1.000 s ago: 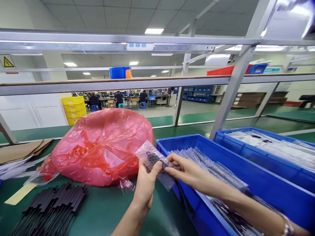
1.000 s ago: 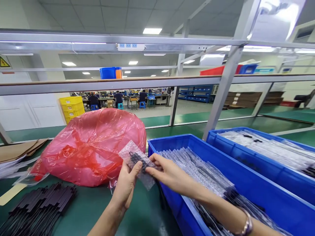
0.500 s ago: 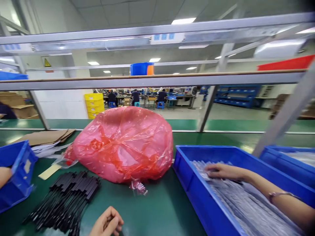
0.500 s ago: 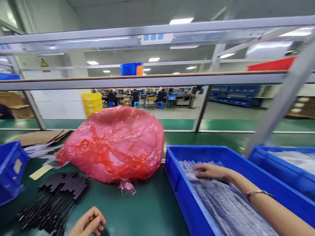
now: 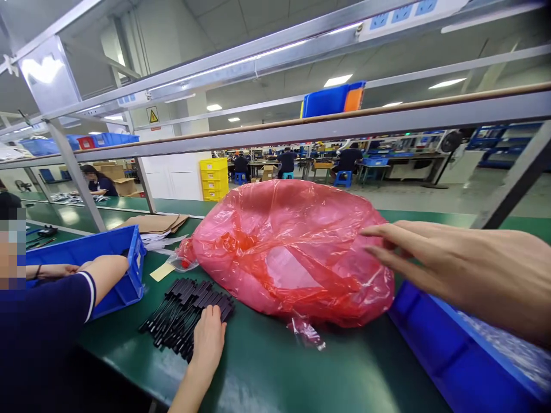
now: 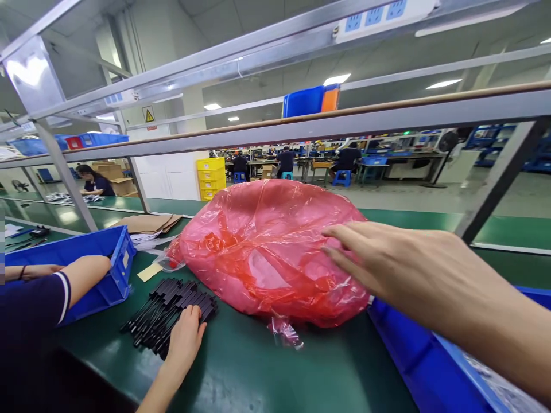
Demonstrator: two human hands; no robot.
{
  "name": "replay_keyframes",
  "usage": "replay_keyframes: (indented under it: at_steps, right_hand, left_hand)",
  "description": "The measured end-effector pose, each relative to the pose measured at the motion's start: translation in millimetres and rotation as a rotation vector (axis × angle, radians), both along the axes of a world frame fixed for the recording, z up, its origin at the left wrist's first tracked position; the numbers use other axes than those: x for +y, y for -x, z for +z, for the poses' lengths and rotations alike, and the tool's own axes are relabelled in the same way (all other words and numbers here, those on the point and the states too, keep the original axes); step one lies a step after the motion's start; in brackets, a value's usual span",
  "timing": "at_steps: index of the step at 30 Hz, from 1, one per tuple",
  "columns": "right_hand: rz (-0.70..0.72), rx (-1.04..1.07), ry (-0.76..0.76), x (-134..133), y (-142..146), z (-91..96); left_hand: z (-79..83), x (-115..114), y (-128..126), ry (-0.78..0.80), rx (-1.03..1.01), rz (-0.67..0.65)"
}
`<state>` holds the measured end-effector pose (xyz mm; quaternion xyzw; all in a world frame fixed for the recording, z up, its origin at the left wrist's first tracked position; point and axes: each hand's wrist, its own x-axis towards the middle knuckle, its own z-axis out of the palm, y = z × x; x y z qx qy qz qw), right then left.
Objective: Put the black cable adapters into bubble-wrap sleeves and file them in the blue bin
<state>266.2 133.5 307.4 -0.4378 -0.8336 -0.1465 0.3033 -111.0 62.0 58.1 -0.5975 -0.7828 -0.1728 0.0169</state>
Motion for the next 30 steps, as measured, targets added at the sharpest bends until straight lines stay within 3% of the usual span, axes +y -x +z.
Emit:
replay_keyframes:
  at_steps: [2,4,6,9,13,17,20,22,27,30]
  right_hand:
    - [0.163,-0.08,-0.107,-35,42,17.8]
    - [0.322,-0.089,-0.078,-59,75,25.1]
    - [0.424,-0.051,0.035,-70,97,18.8]
    - [0.475,0.04,0.22,-67,120,-18.2]
    - [0.516,0.159,0.484,-58,140,-97.4]
    - [0.612,0.404,0.942,-69,148,-156.7]
    - [0.68,0.592,1.255,-83,146,-176.6]
    - [0.699,0.714,1.378,-89,142,-184.8]
    - [0.591,0.881,1.498,-96,133,-207.2]
    - [0.494,0.901,1.468,-99,128,-217.2]
  left_hand:
    - [-3.6,-2,-1,0.01,-0.017,0.004]
    - [-1.3,-9,-1,0.023,-0.041,-0.01]
    - [8.6,-19,0,0.007,-0.111,-0.038]
    - [34.2,-35,1,-0.12,-0.47,-0.121]
    - [67.6,-53,-11,-0.246,-1.088,-0.205]
    - [79.7,-62,-38,-0.279,-1.401,-0.287]
    - [77.1,-64,-58,-0.239,-1.533,-0.334]
    - [73.0,-65,-67,-0.193,-1.572,-0.358]
    - [62.4,-66,-79,-0.161,-1.565,-0.363]
    - [58.4,-60,-82,-0.165,-1.598,-0.38]
